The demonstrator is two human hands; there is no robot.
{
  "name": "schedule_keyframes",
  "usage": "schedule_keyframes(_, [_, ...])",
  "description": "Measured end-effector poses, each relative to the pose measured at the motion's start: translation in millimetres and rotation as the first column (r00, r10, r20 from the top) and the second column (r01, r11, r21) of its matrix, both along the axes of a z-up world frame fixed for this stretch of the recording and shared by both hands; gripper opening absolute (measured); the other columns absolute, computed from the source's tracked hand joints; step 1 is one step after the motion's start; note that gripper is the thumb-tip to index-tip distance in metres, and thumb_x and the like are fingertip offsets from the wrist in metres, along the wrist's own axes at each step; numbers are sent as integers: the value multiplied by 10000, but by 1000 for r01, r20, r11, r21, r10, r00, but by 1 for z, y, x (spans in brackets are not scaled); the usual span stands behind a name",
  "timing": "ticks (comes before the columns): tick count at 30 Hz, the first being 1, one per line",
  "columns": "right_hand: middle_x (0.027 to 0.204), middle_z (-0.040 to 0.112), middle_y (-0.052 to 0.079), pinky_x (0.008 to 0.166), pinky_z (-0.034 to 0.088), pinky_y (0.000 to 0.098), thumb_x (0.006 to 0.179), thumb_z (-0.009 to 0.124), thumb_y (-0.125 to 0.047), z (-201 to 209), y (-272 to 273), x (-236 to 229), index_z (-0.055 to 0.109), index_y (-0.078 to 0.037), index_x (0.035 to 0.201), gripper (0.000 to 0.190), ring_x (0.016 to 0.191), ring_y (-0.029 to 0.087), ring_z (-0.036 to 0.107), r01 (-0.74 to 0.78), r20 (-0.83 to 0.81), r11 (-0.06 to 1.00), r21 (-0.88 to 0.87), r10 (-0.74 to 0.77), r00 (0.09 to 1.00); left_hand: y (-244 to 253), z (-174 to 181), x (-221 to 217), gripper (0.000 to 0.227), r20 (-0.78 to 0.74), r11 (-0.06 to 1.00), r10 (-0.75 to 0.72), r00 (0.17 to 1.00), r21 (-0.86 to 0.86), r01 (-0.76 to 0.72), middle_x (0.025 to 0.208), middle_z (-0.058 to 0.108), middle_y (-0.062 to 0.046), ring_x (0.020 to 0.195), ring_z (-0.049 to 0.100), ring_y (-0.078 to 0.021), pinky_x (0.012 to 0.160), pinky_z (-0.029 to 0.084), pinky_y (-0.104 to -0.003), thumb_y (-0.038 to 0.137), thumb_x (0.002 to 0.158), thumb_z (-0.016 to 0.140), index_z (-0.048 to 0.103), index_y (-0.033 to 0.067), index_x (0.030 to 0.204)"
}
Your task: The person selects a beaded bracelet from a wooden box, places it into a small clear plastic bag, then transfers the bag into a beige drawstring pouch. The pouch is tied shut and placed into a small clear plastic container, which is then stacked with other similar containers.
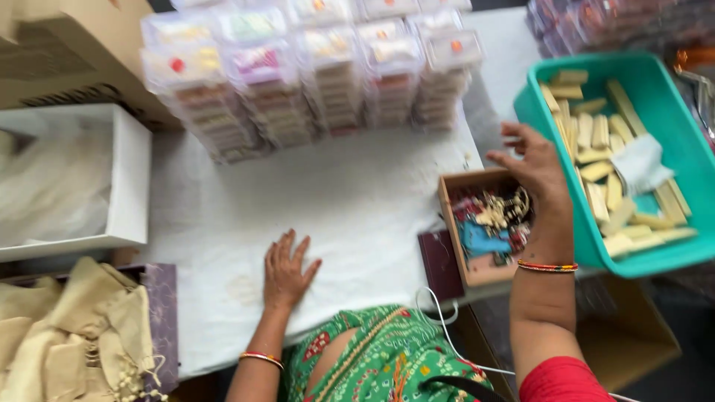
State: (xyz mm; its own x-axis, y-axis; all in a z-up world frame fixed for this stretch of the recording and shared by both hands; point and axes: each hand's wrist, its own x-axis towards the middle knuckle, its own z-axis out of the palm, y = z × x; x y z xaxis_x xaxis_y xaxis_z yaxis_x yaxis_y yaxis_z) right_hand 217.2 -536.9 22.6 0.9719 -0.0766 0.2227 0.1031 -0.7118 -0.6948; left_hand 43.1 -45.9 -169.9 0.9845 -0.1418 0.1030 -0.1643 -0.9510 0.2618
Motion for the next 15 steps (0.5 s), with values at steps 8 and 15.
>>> schedule_keyframes(8, [1343,663,161,1028,525,438,728,923,-254,-95,-36,-74,662,-165,1353,684,1204,324,650,-41,-444,906,-420,-166,881,-2,0,-4,669,-2,1000,19,1000,5,-19,1596,390,-96,1494,321,-239,1248,220,-452,640,938,529,520,240,1473])
schedule_keyframes(15, [1272,648,145,995,542,391,783,890,-188,-177,-76,-91,738,-225,1214,459,1180,318,632,138,-120,803,-580,-252,960,-3,-5,-6,658,60,999,37,998,-21,-36,1606,388,-90,1497,320,-245,1251,203,-452,614,939,544,528,235,1476])
